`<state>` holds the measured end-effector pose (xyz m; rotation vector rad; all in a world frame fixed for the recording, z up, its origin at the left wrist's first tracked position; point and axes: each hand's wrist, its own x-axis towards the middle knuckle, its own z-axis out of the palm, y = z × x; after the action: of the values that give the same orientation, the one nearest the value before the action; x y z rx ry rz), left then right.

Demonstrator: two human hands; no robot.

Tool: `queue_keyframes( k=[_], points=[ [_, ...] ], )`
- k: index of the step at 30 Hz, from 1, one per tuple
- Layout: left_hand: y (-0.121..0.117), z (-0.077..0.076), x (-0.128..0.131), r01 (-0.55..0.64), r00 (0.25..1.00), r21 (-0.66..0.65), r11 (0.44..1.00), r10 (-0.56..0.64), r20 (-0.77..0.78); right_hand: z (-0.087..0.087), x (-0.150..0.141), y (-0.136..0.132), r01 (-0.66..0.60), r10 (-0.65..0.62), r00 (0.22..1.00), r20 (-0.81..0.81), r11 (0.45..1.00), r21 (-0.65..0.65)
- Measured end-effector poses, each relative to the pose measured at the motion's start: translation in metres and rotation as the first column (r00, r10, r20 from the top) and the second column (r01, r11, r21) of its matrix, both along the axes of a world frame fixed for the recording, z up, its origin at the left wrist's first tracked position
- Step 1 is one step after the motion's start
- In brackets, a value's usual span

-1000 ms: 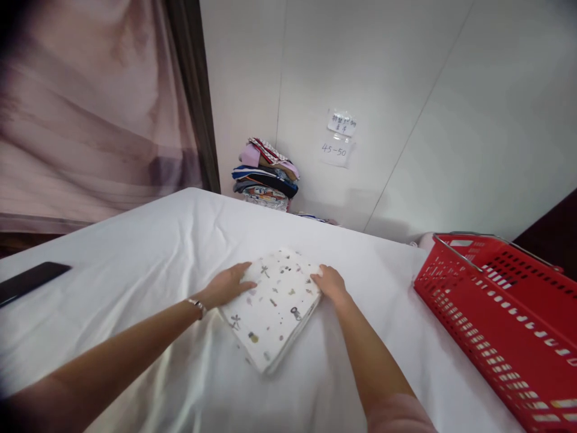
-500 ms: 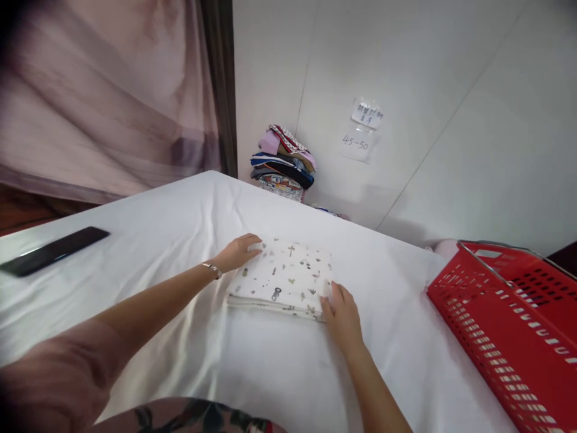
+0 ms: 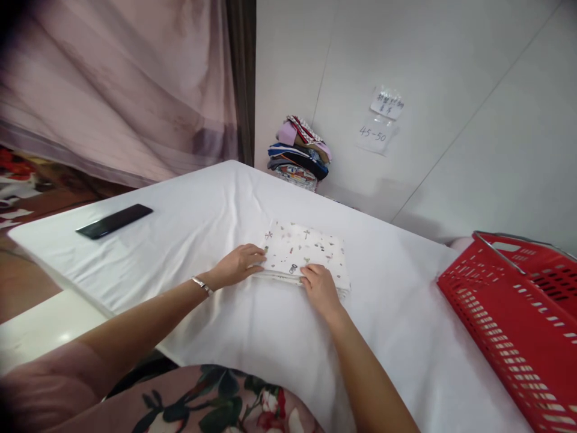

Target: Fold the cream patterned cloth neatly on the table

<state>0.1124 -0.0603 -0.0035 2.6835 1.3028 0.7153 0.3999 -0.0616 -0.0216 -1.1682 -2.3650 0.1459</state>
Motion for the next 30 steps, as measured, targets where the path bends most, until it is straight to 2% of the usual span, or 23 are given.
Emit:
queue_keyframes(
  k=[6,12,20,23,30],
  points=[
    [-0.001,0.014,0.006,0.039,0.992,0.039,0.998,-0.034,-0.122,-0.005,0.005,-0.001,-0.028,0.028,0.999,-0.015,1.000,-0.008],
    [-0.008,0.019,0.017,-0.039,0.990,0.153,0.987,0.059,-0.127,-0.006,0.005,-0.004,0.038,-0.049,0.989,-0.139,0.996,-0.077],
    [-0.019,0.000,0.017,-0.060,0.989,0.038,0.997,0.065,-0.133,0.003,0.016,-0.015,0.048,-0.053,0.993,-0.108,0.997,-0.054],
    [-0.018,0.002,0.014,-0.052,0.993,0.013,0.999,0.053,-0.105,0.003,0.035,-0.016,0.094,-0.095,0.991,-0.090,0.995,-0.017],
    [-0.011,0.010,0.010,0.020,0.988,-0.026,0.999,-0.024,-0.154,-0.014,0.075,-0.016,0.130,-0.129,0.991,-0.029,0.989,0.064]
  ],
)
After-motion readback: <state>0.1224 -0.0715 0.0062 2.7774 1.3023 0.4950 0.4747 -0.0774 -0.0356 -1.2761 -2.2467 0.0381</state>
